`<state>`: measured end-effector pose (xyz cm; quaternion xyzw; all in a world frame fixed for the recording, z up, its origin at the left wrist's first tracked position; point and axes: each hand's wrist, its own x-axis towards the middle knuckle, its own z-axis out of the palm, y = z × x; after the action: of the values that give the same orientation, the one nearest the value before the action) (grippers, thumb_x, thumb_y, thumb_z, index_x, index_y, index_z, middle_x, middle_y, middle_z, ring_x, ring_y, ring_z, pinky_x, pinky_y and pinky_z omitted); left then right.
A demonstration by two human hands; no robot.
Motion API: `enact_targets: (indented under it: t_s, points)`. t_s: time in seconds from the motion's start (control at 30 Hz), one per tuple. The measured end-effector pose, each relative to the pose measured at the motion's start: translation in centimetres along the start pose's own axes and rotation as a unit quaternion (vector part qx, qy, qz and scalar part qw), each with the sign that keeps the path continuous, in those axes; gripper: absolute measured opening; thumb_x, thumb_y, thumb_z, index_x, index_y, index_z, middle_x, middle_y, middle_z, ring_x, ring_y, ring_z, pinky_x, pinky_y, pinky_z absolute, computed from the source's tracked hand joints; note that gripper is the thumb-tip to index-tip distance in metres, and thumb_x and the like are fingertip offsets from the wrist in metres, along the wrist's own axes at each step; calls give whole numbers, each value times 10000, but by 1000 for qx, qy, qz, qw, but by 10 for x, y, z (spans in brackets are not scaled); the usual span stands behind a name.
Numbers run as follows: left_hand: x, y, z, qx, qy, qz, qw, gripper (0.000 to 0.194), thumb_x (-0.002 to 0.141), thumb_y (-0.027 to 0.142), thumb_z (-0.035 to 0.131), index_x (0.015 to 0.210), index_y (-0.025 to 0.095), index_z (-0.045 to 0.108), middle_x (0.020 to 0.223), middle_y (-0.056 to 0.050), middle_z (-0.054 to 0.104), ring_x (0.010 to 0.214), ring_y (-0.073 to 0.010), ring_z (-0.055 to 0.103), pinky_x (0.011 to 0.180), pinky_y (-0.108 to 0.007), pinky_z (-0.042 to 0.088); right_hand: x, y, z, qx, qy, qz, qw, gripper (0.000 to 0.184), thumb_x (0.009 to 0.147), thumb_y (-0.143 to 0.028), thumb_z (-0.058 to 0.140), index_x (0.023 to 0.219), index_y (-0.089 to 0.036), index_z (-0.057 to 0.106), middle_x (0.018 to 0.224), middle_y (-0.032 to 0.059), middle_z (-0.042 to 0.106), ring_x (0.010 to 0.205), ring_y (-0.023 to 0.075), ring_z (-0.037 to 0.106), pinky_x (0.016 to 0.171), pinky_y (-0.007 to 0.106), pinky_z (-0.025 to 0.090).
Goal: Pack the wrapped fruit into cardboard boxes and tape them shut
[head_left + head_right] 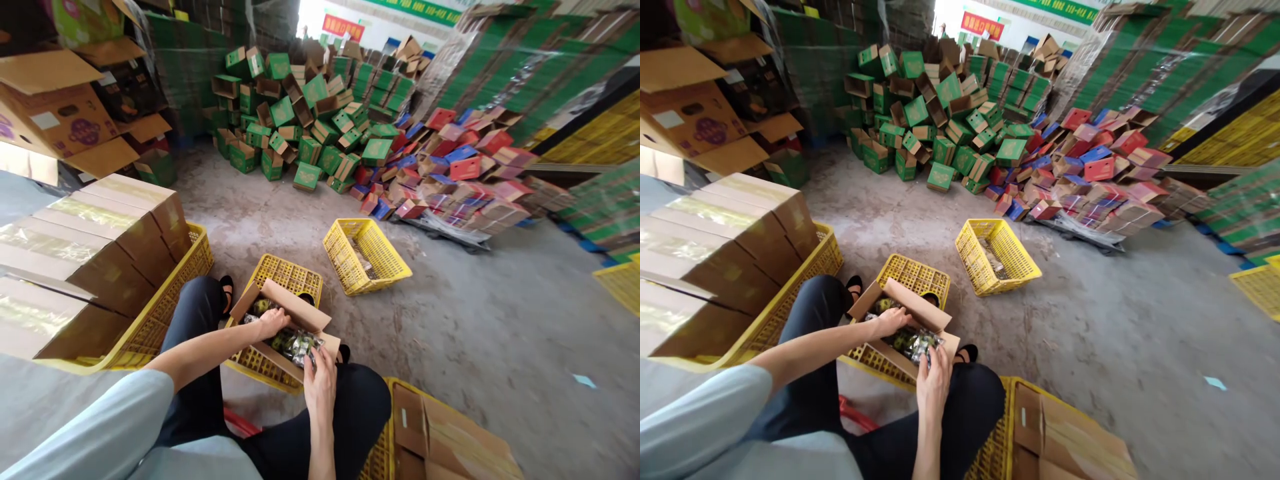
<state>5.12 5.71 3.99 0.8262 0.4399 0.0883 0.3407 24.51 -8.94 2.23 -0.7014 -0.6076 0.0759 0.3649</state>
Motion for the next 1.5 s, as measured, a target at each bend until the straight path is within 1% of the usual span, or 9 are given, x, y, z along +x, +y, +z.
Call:
enact_targets:
  t_s: [0.17, 0.27, 0.5, 0.6, 0.8, 1.07, 1.23, 1.4, 1.5]
  points:
    - [-19, 2, -38, -31, 88, -23, 995, 483, 821, 7, 578, 1276, 140, 675, 1090, -113, 682, 949, -247, 681, 898, -334, 511, 17, -21, -12, 92, 7, 48, 995, 630, 944, -741, 538, 1106, -199, 815, 1302, 190, 728, 1259, 363, 647, 1107, 545, 488]
    - [-32, 8, -57, -191, 131, -17, 973, 419, 848, 155, 693, 1266, 173, 667, 931, -39, 675, 790, -179, 642, 759, -274, 511, 33, -46, -14, 212, -23, 138, 967, 651, 843, -746, 675, 1164, -192, 793, 1339, 178, 718, 1254, 365, 660, 1091, 509, 522]
    - [-62, 35, -54, -620, 136, -1, 772, 680, 687, 378, 952, 1270, 203, 651, 1043, -35, 656, 777, -111, 606, 734, -233, 489, 57, -94, -14, 479, -72, 355, 799, 614, 773, -703, 768, 1145, -214, 759, 1265, 154, 764, 1071, 337, 757, 815, 412, 640]
    - [-70, 41, -52, -667, 133, -64, 731, 700, 704, 497, 932, 1287, 215, 668, 1069, -52, 685, 841, -137, 644, 742, -237, 494, 58, -101, -23, 461, -74, 345, 814, 589, 776, -686, 782, 1125, -213, 777, 1252, 148, 773, 1111, 334, 748, 858, 402, 632]
    - [-71, 44, -47, -651, 139, -121, 736, 542, 631, 577, 943, 857, 129, 738, 815, -45, 712, 659, -112, 602, 637, -219, 457, 57, -112, -39, 378, -77, 280, 879, 597, 821, -704, 736, 1160, -219, 817, 1201, 105, 800, 1263, 339, 679, 1002, 376, 587]
    - [-68, 46, -39, -633, 220, -122, 732, 545, 642, 623, 916, 715, 140, 674, 628, 9, 634, 529, -78, 502, 541, -198, 378, 53, -104, -38, 399, -76, 271, 873, 535, 851, -668, 734, 1166, -243, 817, 1237, 98, 790, 1242, 320, 702, 956, 366, 619]
    - [-71, 45, -41, -628, 204, -131, 739, 552, 680, 637, 893, 824, 132, 721, 768, -38, 710, 656, -119, 619, 631, -213, 464, 54, -93, -36, 388, -77, 253, 883, 554, 865, -638, 730, 1224, -221, 802, 1302, 121, 763, 1284, 332, 676, 1010, 397, 599]
    - [-79, 49, -44, -669, 62, -157, 724, 865, 741, 656, 856, 1456, 248, 590, 1311, -133, 694, 916, -227, 760, 834, -366, 595, 55, -96, -41, 386, -67, 209, 896, 522, 886, -569, 735, 1274, -223, 780, 1368, 124, 728, 1331, 337, 641, 1134, 459, 516]
    - [-77, 53, -39, -702, 51, -140, 697, 793, 764, 635, 856, 1389, 198, 635, 1247, -144, 716, 852, -198, 766, 847, -351, 604, 56, -103, -43, 396, -77, 187, 896, 499, 870, -540, 760, 1250, -220, 793, 1379, 131, 720, 1326, 346, 645, 1135, 475, 519]
